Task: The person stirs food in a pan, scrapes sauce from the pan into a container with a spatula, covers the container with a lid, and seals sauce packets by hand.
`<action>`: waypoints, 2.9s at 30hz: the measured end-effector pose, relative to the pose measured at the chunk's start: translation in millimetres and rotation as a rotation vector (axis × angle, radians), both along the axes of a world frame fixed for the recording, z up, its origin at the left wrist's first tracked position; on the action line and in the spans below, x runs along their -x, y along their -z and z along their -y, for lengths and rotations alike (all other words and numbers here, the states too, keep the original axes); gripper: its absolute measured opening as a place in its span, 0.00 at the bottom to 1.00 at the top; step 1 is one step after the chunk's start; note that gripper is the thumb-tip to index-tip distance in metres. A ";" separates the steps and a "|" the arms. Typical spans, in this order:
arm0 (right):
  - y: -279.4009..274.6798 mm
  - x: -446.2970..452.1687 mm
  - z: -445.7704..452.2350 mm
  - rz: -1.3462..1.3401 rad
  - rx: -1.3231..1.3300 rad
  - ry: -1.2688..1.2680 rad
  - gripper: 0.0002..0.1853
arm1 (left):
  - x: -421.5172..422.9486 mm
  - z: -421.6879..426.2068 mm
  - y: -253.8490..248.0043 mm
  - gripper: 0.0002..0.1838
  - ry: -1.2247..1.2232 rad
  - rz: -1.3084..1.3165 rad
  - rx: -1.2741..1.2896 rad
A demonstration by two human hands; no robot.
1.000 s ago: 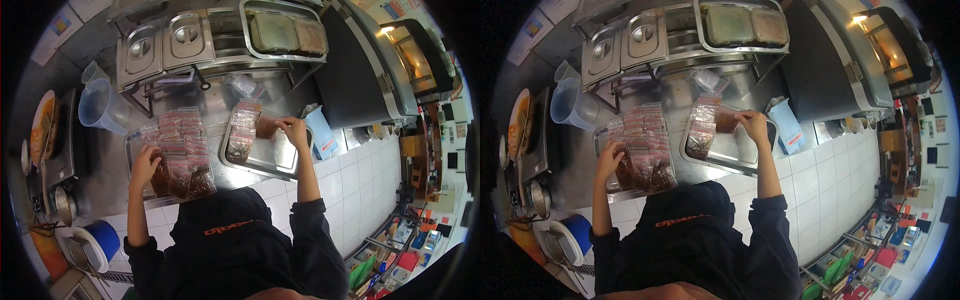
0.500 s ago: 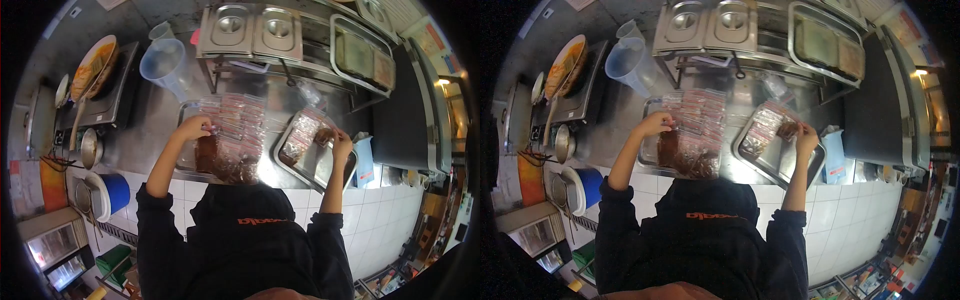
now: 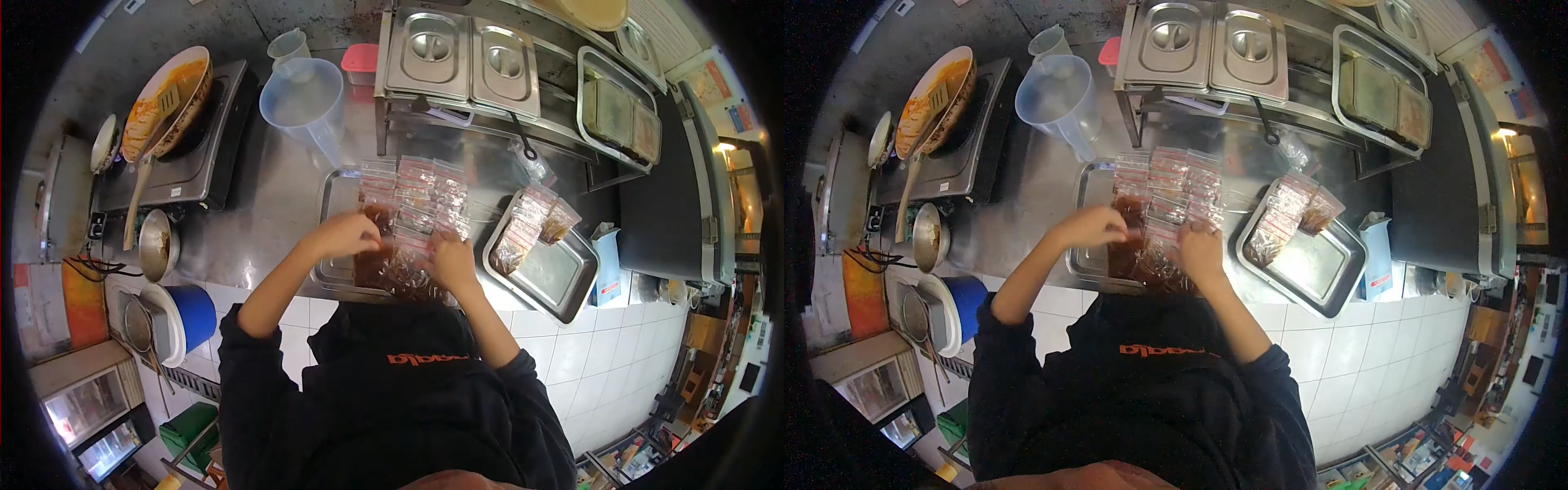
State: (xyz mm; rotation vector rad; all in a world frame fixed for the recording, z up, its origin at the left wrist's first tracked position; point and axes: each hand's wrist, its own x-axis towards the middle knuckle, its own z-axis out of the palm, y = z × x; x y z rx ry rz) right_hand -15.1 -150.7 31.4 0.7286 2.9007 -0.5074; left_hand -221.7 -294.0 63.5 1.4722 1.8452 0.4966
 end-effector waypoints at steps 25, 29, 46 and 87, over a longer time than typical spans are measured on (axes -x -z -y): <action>28.6 98.4 -9.1 -0.166 0.311 0.097 0.08 | 48.2 -36.4 61.5 0.08 0.007 -0.100 -0.273; 40.4 101.5 -7.4 -0.284 0.147 0.214 0.12 | 48.9 -44.8 68.8 0.08 -0.066 -0.073 -0.199; 28.5 101.1 -6.2 -0.216 0.243 0.167 0.06 | 58.1 -38.6 66.6 0.06 -0.109 -0.080 -0.470; 11.5 89.1 39.2 0.065 0.196 0.015 0.12 | 3.8 40.2 65.5 0.13 -0.402 0.043 0.107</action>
